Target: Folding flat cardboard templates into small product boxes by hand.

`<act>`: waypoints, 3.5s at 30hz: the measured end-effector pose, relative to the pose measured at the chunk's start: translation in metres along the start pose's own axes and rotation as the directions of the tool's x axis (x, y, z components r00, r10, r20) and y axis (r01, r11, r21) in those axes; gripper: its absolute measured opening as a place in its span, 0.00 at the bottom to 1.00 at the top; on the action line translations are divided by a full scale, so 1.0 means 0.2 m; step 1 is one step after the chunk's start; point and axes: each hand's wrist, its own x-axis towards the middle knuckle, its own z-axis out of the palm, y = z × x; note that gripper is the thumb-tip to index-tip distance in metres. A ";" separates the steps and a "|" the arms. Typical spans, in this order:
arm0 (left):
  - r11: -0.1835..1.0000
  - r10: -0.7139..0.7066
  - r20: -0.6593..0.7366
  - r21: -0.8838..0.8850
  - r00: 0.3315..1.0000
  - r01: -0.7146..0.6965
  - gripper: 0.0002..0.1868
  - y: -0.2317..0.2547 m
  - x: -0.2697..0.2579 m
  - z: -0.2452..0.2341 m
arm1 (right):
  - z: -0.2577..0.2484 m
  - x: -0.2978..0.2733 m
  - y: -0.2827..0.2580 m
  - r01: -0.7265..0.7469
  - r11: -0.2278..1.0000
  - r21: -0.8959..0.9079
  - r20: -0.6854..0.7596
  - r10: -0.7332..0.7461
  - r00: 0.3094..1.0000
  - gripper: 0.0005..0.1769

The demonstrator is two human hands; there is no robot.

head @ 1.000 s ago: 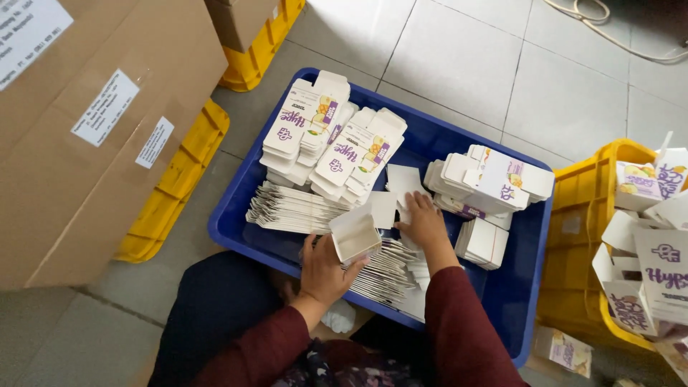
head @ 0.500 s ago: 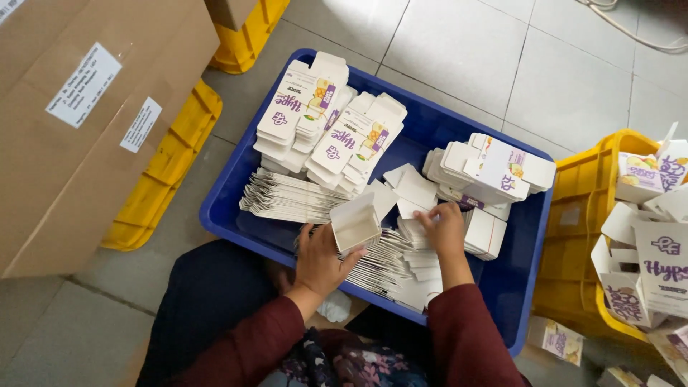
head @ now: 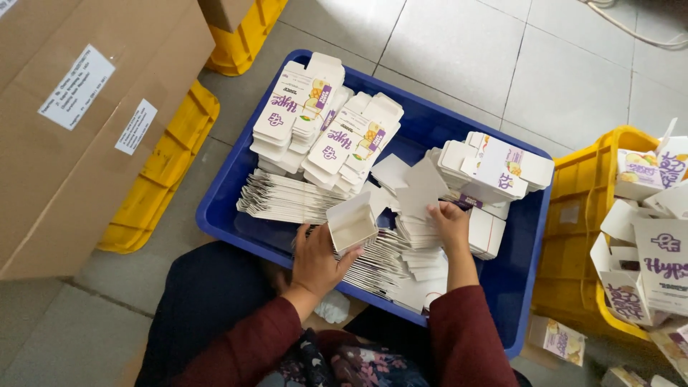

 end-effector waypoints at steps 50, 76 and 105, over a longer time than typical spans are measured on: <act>0.999 -0.035 0.061 -0.005 0.997 0.036 0.37 0.01 0.01 -0.02 | -0.05 0.08 0.11 0.065 0.726 -0.685 0.089 -0.005 0.996 0.34; 0.999 -0.032 0.091 0.016 0.995 0.030 0.35 -0.01 0.01 0.00 | 0.20 0.01 -0.62 0.697 0.380 -0.608 0.233 -0.753 0.615 0.24; 1.000 0.006 0.040 0.002 0.999 -0.006 0.36 0.01 0.02 -0.02 | 0.03 -0.52 -0.14 -0.168 0.896 0.412 0.218 0.082 0.973 0.20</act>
